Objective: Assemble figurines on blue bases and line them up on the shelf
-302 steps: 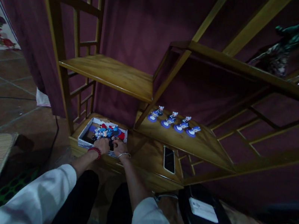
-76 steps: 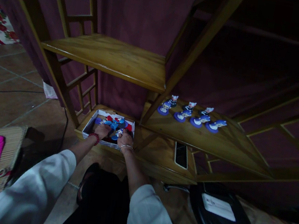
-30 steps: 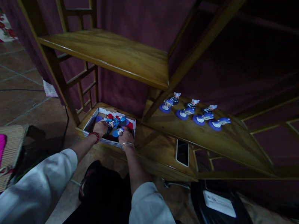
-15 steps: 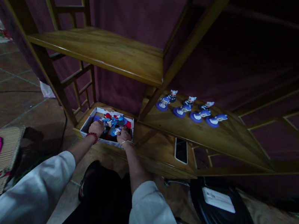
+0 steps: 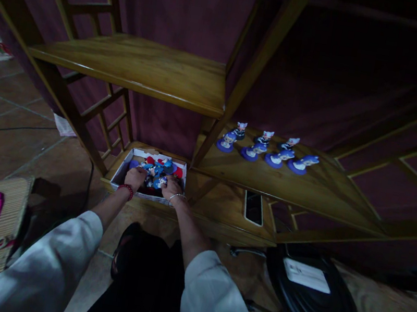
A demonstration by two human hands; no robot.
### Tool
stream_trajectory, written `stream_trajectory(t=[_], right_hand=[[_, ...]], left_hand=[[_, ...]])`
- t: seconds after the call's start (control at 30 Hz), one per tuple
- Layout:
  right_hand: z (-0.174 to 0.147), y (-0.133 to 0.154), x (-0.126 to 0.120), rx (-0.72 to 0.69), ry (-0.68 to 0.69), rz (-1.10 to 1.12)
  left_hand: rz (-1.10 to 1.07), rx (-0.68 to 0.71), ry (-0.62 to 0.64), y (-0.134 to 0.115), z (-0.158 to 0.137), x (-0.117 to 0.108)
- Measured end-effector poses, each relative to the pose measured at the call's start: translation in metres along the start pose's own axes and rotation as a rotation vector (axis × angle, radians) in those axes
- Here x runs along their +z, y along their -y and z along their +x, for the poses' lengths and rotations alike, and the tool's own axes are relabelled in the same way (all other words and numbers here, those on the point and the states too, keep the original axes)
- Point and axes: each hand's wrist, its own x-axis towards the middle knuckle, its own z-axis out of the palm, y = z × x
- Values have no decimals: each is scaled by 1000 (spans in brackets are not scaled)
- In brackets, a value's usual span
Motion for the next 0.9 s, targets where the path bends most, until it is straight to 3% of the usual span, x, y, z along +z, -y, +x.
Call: stream_trajectory(t=[0.53, 0.73, 0.9], right_hand=[[5, -6, 8, -5, -80, 143], [3, -3, 6, 16, -92, 156], [3, -1, 8, 26, -58, 187]], left_hand=[[-123, 163, 54, 0, -2, 5], [-26, 299, 86, -1, -4, 6], [28, 321, 83, -2, -7, 4]])
